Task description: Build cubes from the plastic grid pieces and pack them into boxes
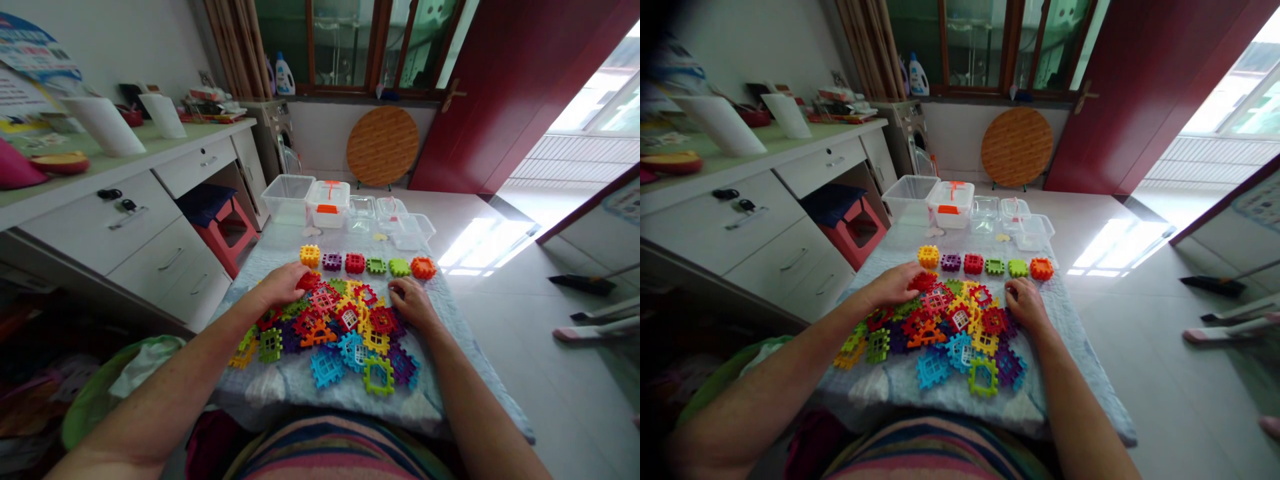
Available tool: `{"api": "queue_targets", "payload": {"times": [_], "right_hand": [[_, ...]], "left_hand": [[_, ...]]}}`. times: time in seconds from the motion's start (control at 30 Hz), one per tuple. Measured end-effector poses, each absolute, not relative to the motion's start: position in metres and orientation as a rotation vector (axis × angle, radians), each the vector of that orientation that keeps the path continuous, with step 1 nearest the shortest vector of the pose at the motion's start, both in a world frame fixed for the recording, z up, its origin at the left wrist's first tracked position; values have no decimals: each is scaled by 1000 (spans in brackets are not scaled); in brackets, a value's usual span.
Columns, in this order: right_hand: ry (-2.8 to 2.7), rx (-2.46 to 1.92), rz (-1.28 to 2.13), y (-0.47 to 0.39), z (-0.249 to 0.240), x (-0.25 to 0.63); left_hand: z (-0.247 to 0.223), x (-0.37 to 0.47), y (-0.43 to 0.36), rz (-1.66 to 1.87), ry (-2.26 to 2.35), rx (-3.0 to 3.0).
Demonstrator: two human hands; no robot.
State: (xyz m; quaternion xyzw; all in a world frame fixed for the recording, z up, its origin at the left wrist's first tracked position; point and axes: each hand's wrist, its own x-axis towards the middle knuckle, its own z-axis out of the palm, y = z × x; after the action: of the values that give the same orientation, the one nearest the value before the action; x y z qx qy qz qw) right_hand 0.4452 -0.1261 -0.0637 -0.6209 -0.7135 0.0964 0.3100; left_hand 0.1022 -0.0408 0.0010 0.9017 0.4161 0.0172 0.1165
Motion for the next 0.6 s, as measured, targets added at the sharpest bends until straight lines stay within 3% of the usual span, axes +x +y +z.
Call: {"api": "queue_targets", "payload": {"times": [0.6], "right_hand": [[-1875,-1632,254,-127,-64,445]], "left_hand": [[2,106,-37,47,1024,2641]]}}
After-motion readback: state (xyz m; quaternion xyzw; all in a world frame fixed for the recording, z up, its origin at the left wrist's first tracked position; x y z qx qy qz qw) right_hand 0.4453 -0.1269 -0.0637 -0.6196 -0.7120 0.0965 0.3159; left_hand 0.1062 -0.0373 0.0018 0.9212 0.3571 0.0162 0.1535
